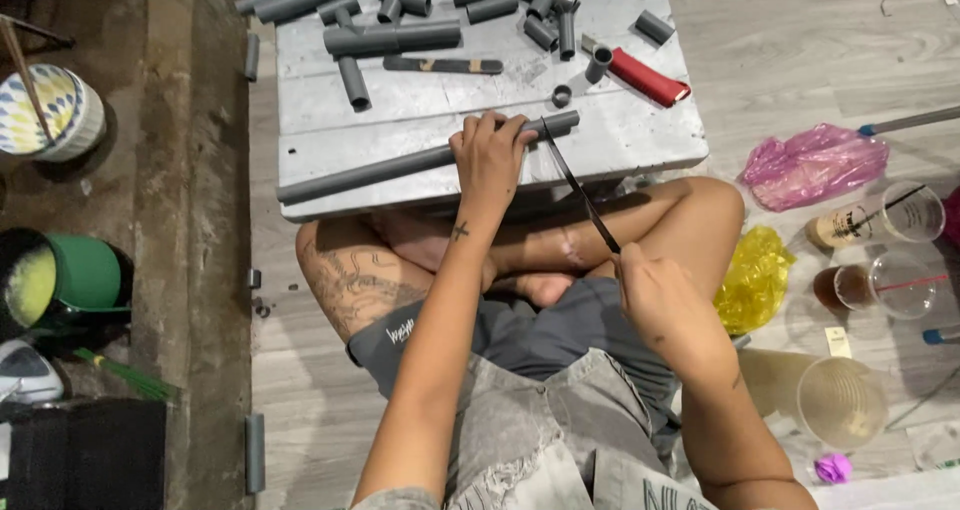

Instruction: Deburring the edges of PVC pipe segments and fittings using a hand tool

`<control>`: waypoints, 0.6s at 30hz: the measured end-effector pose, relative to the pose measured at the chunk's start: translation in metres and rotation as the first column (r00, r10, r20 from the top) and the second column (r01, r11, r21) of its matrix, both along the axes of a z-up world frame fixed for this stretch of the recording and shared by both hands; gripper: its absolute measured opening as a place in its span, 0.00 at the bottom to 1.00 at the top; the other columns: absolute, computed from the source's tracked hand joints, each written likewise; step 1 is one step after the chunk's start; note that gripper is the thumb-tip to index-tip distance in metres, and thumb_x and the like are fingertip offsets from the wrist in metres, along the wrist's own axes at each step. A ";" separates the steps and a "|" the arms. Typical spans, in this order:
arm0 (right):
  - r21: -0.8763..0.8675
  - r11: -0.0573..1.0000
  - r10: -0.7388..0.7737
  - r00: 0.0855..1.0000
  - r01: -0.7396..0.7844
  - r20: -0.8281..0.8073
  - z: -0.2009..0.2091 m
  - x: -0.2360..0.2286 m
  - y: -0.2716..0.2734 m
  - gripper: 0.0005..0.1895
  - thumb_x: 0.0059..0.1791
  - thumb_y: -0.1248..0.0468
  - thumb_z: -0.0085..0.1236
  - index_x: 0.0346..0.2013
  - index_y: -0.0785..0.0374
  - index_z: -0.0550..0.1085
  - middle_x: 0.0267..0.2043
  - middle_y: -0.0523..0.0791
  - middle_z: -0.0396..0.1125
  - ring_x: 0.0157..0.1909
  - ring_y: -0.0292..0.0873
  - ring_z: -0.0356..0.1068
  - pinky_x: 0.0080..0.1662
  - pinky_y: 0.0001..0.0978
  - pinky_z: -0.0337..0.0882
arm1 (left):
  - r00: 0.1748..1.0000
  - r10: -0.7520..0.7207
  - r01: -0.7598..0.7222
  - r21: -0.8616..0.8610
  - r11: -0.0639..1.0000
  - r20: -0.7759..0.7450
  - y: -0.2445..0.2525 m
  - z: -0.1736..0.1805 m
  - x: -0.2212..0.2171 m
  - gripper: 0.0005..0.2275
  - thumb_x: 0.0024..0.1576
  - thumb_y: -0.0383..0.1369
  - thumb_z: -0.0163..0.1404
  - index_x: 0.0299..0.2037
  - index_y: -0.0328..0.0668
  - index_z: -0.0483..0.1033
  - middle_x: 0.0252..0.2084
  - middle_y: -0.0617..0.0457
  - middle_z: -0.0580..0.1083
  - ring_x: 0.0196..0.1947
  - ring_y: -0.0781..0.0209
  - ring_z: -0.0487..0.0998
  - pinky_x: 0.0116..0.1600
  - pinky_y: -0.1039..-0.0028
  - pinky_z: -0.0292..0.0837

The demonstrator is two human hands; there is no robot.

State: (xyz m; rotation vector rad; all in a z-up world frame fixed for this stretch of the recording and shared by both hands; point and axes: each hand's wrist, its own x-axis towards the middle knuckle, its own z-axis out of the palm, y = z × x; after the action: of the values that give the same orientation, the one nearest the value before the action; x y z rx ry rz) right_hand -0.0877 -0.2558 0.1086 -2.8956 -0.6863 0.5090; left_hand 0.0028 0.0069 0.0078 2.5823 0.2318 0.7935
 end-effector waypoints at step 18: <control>0.421 0.907 -0.120 0.952 -0.011 0.282 0.060 0.074 0.027 0.16 0.63 0.54 0.43 0.37 0.59 0.67 0.29 0.55 0.71 0.36 0.67 0.73 0.36 0.58 0.68 | 0.988 -0.055 0.042 0.092 0.995 0.142 0.032 0.044 -0.005 0.08 0.63 0.42 0.54 0.51 0.62 0.77 0.38 0.62 0.70 0.40 0.60 0.77 0.52 0.56 0.55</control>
State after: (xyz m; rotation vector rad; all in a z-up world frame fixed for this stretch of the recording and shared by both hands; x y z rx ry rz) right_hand -0.0138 -0.2287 0.1682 -2.5871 -0.6511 -0.0931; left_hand -0.0018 0.0388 0.0513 2.5866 0.0913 0.9885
